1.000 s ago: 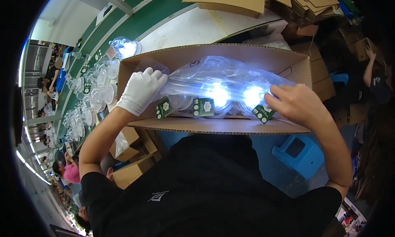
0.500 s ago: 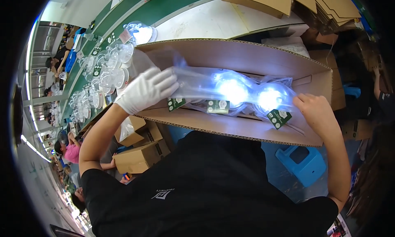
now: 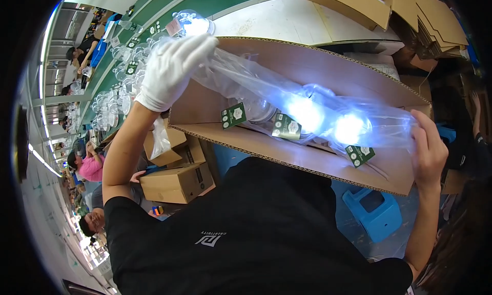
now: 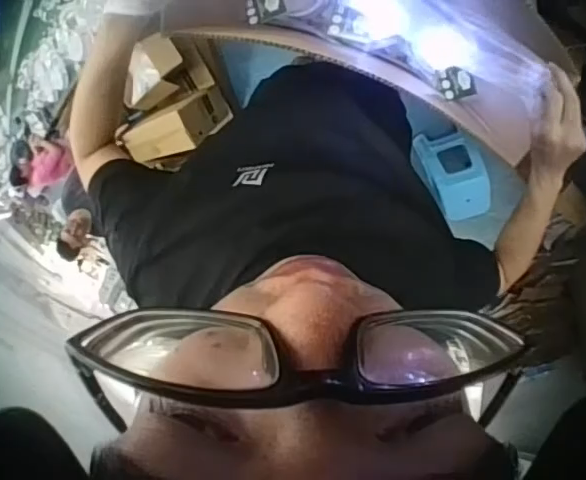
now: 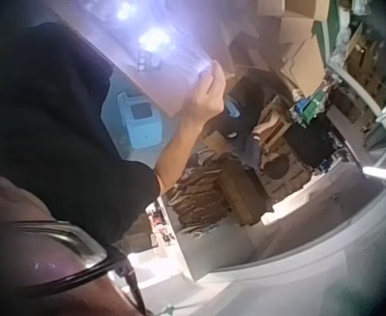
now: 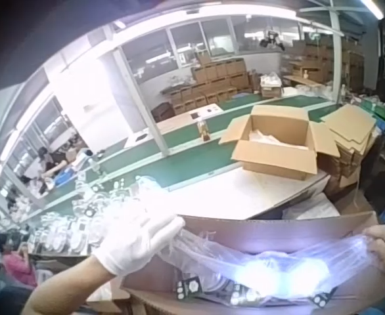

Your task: Packing decorative lighting fixtures and manuals into cardboard boxes for shipment.

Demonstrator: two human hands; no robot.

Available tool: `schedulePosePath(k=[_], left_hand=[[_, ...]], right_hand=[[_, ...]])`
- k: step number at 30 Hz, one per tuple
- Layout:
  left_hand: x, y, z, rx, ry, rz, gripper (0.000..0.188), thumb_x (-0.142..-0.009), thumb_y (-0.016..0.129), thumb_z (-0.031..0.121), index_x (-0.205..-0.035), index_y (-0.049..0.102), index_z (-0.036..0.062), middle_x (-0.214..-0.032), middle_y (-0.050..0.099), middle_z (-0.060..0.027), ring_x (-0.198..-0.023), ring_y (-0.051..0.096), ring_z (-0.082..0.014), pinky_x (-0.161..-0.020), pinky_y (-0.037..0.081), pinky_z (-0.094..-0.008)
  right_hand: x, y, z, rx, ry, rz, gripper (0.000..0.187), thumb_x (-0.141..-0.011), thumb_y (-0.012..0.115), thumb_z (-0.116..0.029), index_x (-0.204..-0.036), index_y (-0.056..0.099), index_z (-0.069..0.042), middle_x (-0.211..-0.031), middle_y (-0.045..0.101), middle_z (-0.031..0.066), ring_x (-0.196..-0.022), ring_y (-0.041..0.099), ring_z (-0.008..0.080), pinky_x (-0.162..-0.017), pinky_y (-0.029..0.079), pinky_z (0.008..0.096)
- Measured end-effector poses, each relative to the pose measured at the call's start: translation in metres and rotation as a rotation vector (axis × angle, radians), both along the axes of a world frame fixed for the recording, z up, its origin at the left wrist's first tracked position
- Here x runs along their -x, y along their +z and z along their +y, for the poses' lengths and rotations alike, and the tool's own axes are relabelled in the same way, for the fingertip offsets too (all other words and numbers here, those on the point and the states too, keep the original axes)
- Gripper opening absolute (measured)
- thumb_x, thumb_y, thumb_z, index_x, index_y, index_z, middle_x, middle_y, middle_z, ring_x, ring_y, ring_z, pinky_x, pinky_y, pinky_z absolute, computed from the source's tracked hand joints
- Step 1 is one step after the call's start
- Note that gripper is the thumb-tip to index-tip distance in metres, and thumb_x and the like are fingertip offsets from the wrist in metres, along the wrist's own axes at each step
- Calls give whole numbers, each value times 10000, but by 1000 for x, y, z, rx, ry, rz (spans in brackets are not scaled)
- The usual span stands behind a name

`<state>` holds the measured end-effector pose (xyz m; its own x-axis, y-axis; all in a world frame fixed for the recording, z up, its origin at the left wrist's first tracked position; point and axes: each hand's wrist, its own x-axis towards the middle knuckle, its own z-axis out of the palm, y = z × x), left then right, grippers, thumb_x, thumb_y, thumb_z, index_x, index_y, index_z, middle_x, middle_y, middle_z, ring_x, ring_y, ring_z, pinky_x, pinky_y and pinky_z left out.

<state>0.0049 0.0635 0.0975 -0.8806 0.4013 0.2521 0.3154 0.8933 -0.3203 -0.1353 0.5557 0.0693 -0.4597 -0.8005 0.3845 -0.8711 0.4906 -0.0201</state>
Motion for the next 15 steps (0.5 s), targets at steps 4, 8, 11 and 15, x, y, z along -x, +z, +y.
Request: schedulePosePath(k=[4,8,11,15], left_hand=[[-22,-25,-5,132,-133,-226,423,-845,577,175,-1258,578,84,-1285,596,-90,-1201,584,-239,-973,476,-381],[-39,-52,-5,14,-221,-720,271,-860,546,161,-1112,632,112,-1076,631,-60,-1063,621,-237,-893,511,-353],[-34,-66,6,122,-113,-967,303,-893,587,229,-1168,645,115,-1122,666,-84,-1030,658,-300,-878,539,-392],[-2,-36,33,124,397,-1372,568,-924,613,488,-1316,584,77,-1297,628,-153,-1046,669,-373,-916,526,-463]], right_hand=[[-11,-5,5,-163,152,12,81,-779,615,54,-834,568,18,-1113,680,154,-990,689,329,-669,565,366],[-20,-22,6,-377,84,-392,115,-746,608,11,-845,565,-26,-1089,684,96,-915,669,292,-679,535,378],[-14,-30,4,-494,89,-528,119,-776,598,5,-886,609,-40,-1134,678,113,-978,661,295,-758,538,388],[-19,-35,-2,-603,227,-594,119,-892,580,-82,-981,646,-41,-1132,671,144,-1022,640,326,-846,524,412]])
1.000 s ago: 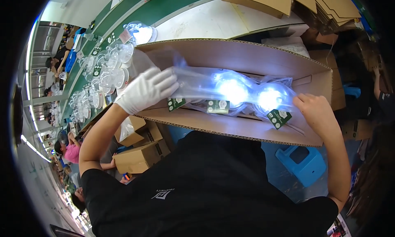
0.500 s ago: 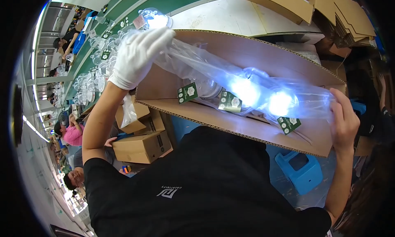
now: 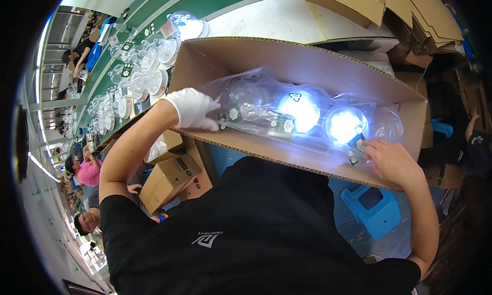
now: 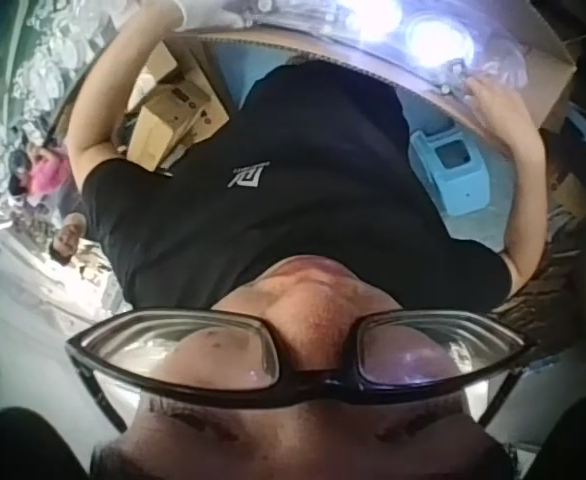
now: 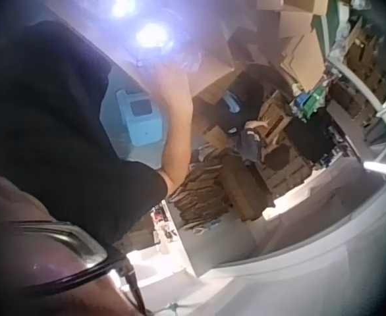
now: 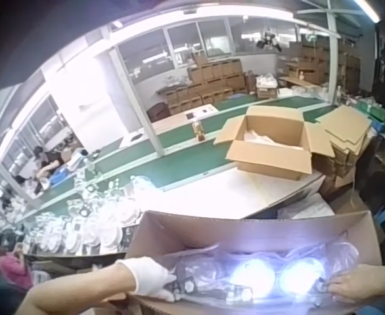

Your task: Packing decorative lighting fixtures and manuals into cardboard boxes for shipment.

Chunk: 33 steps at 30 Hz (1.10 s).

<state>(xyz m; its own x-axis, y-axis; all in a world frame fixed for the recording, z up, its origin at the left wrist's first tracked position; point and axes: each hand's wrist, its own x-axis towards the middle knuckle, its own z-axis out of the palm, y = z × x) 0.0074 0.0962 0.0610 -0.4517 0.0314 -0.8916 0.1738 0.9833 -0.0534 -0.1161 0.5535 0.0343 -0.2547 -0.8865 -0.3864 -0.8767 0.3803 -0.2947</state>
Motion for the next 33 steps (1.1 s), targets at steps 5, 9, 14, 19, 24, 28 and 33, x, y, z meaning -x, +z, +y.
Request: schedulePosePath(k=[5,9,14,19,24,28,33], left_hand=[[18,-45,-6,-335,90,432,838,-812,752,346,-1476,366,11,-1408,504,-217,-1103,622,-398,-955,504,-445],[32,-86,-6,-305,52,310,1054,-675,860,354,-1504,313,4,-1419,471,-241,-1140,614,-397,-957,513,-441],[45,-116,-25,-278,78,239,1135,-603,905,334,-1489,297,-29,-1232,620,-282,-1122,622,-425,-962,511,-437],[50,-119,-15,-21,52,171,1104,-632,906,219,-1488,268,-62,-1211,635,-288,-1133,630,-413,-954,526,-442],[53,-132,-30,35,18,208,939,-633,899,174,-1398,411,-69,-1184,650,-283,-1115,640,-419,-950,530,-450],[54,-56,-1,109,-5,181,592,-784,720,36,-1330,505,-47,-1175,667,-241,-1099,648,-404,-934,534,-446],[-1,40,2,-445,177,729,551,-784,729,65,-1302,564,-22,-1173,664,-228,-1081,647,-363,-925,522,-398]], right_hand=[[20,17,-28,-186,-159,-343,255,-958,586,-216,-1107,633,-14,-1198,629,182,-1067,613,378,-917,492,457],[21,-31,-45,-10,-340,-161,538,-877,714,-323,-1298,551,-29,-1280,581,198,-1095,602,411,-929,497,478],[15,-86,-37,-319,-278,15,1299,-578,938,-292,-1577,127,-106,-1442,438,307,-1169,587,455,-941,520,472],[34,-113,-22,-391,-368,-46,1373,-551,956,-218,-1590,64,-105,-1297,552,293,-1092,631,431,-893,529,467],[44,-103,-26,-367,-297,77,1287,-571,936,-152,-1574,135,-70,-1293,577,240,-1128,620,396,-923,517,451],[37,-22,-31,-182,-402,-24,1036,-657,886,-133,-1514,309,-56,-1341,565,208,-1201,584,369,-979,498,421],[-46,57,-37,333,-473,103,720,-782,766,-407,-1340,529,-19,-1327,585,171,-1198,583,344,-1003,479,414]])
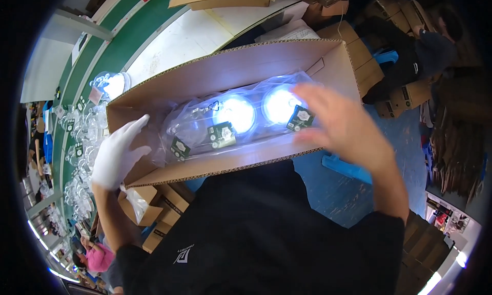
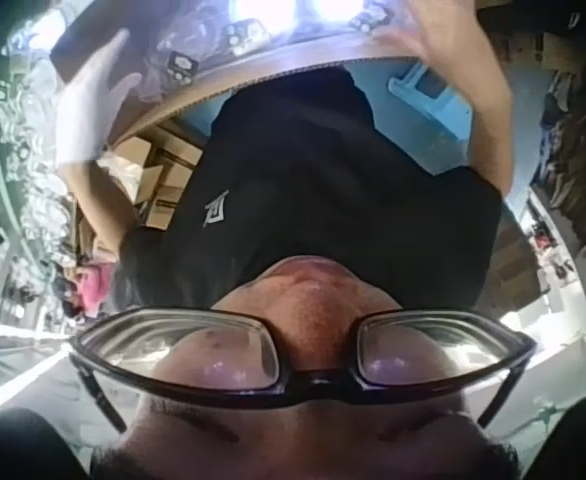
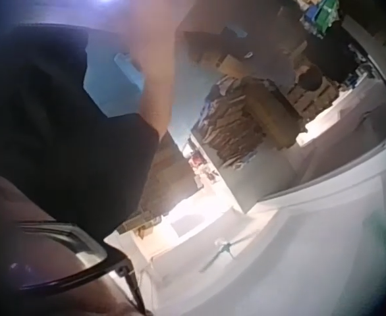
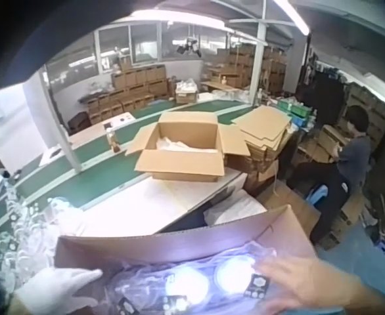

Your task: Packing decorative lighting fixtures and manuals into cardboard boxes for shipment.

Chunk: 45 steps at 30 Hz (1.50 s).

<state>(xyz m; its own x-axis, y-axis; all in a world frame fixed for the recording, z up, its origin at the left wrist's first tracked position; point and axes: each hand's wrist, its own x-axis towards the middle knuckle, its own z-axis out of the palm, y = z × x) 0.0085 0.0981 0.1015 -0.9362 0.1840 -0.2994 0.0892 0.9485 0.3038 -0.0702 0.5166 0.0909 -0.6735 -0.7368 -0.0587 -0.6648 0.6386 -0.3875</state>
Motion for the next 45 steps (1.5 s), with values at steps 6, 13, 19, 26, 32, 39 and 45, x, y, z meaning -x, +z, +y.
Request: schedulePosePath(k=[6,13,19,26,32,39,45], left_hand=[[-78,-59,-70,-850,652,769,431,-1039,527,201,-1379,482,-59,-1304,591,-188,-1148,608,-305,-1014,486,-429],[-145,-164,-90,-409,853,566,474,-986,507,220,-1384,504,-38,-1419,534,-171,-1329,481,-357,-1113,382,-440],[-177,-182,-35,90,989,310,416,-1002,556,219,-1313,536,-56,-1343,582,-191,-1206,557,-290,-1079,387,-354],[-192,-214,47,13,1003,394,377,-1027,508,239,-1324,553,12,-1227,637,-162,-1067,636,-254,-957,488,-387],[-106,-174,178,-885,1191,277,439,-1055,502,333,-1324,560,-9,-1177,674,-161,-1045,677,-246,-888,532,-344],[-134,-192,244,-865,1355,25,377,-1043,523,327,-1217,622,7,-1065,701,-114,-942,689,-200,-840,537,-313],[-203,-210,289,-804,1572,-253,428,-1021,533,358,-1262,614,13,-1113,701,-119,-979,687,-219,-863,529,-349]], right_hand=[[-67,-34,-67,19,183,25,603,-824,710,-409,-1277,573,-36,-1196,650,113,-1155,618,258,-923,505,380],[-54,-54,-72,18,177,-21,157,-830,608,-134,-968,619,-60,-639,641,82,-601,686,251,-499,500,383],[28,-16,18,284,192,-84,73,-845,670,-149,-867,686,-81,-590,639,115,-571,680,285,-515,504,396],[104,50,195,190,99,-152,174,-817,741,-240,-858,727,-72,-723,685,148,-701,682,328,-625,520,434],[143,61,335,93,-284,-81,214,-765,765,-191,-818,698,5,-664,598,217,-635,606,360,-576,450,412],[227,-83,486,-275,-644,36,309,-791,747,-247,-910,683,31,-946,657,235,-902,621,406,-766,482,470],[334,-293,650,-437,-687,-108,532,-942,649,-294,-1347,526,29,-1328,572,238,-1218,561,391,-1014,464,450]])
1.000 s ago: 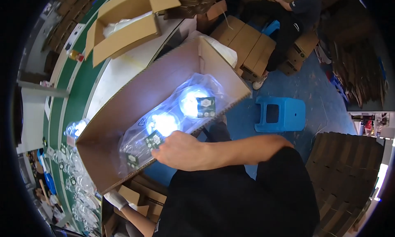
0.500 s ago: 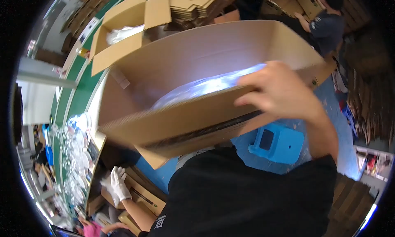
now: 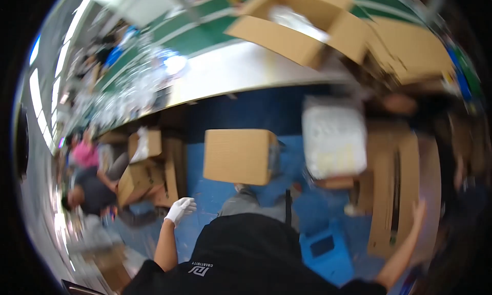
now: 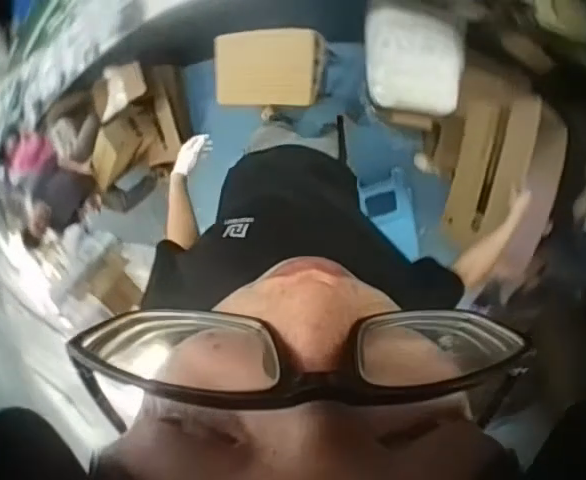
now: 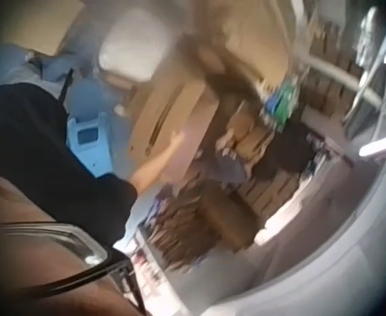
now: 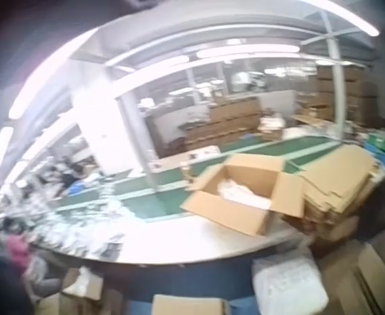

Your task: Packing decorative lighting fixtures and manuals into cardboard boxes for shipment.

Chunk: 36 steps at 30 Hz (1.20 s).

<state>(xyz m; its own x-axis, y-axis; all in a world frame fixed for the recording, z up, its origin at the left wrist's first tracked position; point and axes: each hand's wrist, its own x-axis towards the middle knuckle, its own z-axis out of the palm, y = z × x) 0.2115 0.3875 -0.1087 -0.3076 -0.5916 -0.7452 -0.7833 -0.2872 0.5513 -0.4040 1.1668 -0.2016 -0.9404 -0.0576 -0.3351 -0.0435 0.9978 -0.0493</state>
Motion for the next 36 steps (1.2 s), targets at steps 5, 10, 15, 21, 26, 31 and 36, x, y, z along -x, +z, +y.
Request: schedulePosePath(k=[5,10,15,21,26,31,36], left_hand=[[-56,-2,44,53,-354,-481,476,-993,551,392,-1296,616,31,-1256,662,-174,-1196,608,-306,-1032,447,-381],[-18,32,69,41,-398,-475,448,-999,550,366,-1309,613,49,-1271,657,-165,-1193,612,-297,-1013,458,-372],[-35,24,84,23,-413,-527,422,-1005,554,365,-1324,615,95,-1196,678,-106,-1080,635,-230,-885,512,-359],[-20,19,79,-22,-479,-565,435,-1013,534,360,-1338,600,79,-1303,642,-135,-1216,589,-287,-1035,440,-365],[-17,-36,36,-34,-498,-289,430,-1015,534,363,-1319,605,67,-1233,672,-142,-1145,628,-284,-984,476,-370],[-43,-27,34,117,-549,-320,463,-1011,500,406,-1319,604,77,-1284,649,-163,-1192,609,-331,-1019,460,-401],[-80,-63,-26,75,-538,-166,458,-992,488,384,-1293,616,64,-1263,655,-175,-1192,601,-350,-1031,445,-410]], right_hand=[[6,-111,9,-280,-92,-79,553,-956,630,-290,-1399,467,-3,-1369,544,224,-1264,531,354,-1022,468,444],[-4,-171,-6,-284,-185,16,356,-924,659,-247,-1171,607,4,-1116,660,226,-1051,628,416,-891,529,482],[-23,-222,-66,-217,-229,17,357,-906,658,-205,-1187,612,9,-1144,672,228,-1090,640,416,-888,532,481],[-31,-239,-110,-181,-203,19,270,-952,604,-222,-1166,641,-61,-1107,692,184,-999,667,394,-837,548,512],[-25,-237,-40,-10,-192,70,469,-902,650,-183,-1300,522,30,-1266,603,244,-1126,591,433,-958,481,495],[-105,-143,-232,232,-20,293,635,-876,645,-59,-1433,375,82,-1431,461,296,-1329,442,431,-1140,347,466],[-197,11,-468,798,349,193,421,-918,576,-29,-1325,518,62,-1408,518,228,-1339,466,377,-1133,334,417]])
